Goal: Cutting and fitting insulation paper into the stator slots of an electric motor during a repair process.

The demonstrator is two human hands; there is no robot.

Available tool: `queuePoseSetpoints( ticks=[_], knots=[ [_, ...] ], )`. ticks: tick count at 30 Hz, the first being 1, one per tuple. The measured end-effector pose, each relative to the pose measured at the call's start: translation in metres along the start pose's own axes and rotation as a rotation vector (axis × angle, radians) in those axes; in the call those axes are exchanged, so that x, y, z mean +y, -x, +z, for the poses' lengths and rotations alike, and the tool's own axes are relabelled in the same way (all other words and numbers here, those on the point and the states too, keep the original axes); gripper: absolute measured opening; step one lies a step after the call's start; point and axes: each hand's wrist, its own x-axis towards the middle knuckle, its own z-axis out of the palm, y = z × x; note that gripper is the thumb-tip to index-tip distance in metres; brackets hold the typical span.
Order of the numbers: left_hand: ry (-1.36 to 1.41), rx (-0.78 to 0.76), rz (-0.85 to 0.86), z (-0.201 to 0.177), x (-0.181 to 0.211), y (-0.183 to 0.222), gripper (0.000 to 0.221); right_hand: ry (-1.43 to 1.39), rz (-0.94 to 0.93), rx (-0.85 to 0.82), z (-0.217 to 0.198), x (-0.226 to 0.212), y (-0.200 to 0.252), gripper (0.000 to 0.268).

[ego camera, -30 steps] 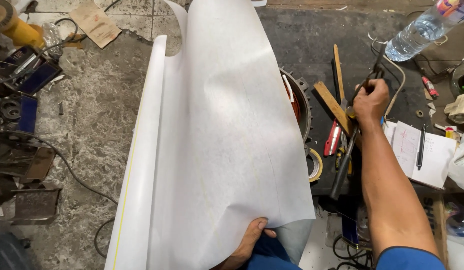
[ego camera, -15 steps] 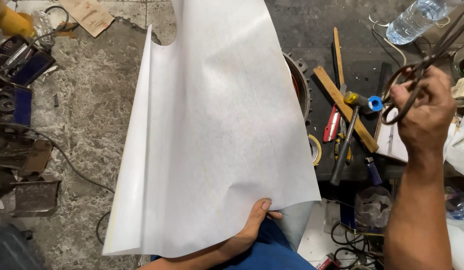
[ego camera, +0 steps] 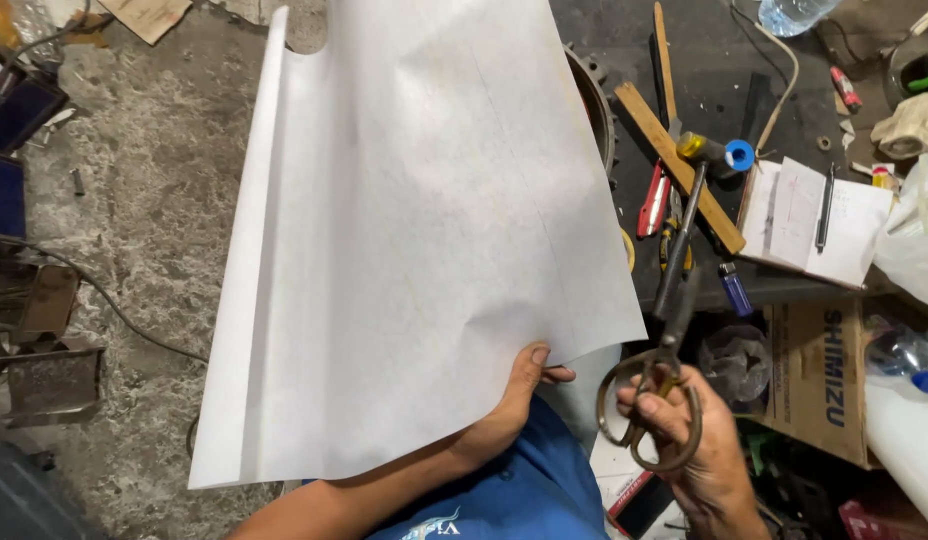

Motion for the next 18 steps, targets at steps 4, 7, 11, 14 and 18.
queuePoseSetpoints(
  ticks=[4, 7, 11, 14, 18],
  knots=[
    [-0.029, 0.018, -0.001, -0.002, 0.021, 0.012, 0.053, -0.355, 0.194, -0.108, -0.041, 0.085, 0.004, 0.04],
    [0.054, -0.012, -0.029, 0.001, 0.027, 0.016, 0.058, -0.471, 0.098, -0.248, -0.045, 0.1, 0.016, 0.047],
    [0.032, 0.008, -0.154, 0.0, 0.041, 0.023, 0.067, -0.286, 0.108, -0.256, -0.039, 0.089, 0.033, 0.029],
    [-0.037, 0.069, -0.159, -0.004, 0.045, 0.026, 0.056, -0.241, 0.075, -0.398, -0.049, 0.099, 0.034, 0.043],
    [-0.042, 0.007, -0.167, -0.009, 0.043, 0.026, 0.067, 0.359, 0.158, -0.32, -0.021, 0.05, 0.054, 0.067]
  ],
)
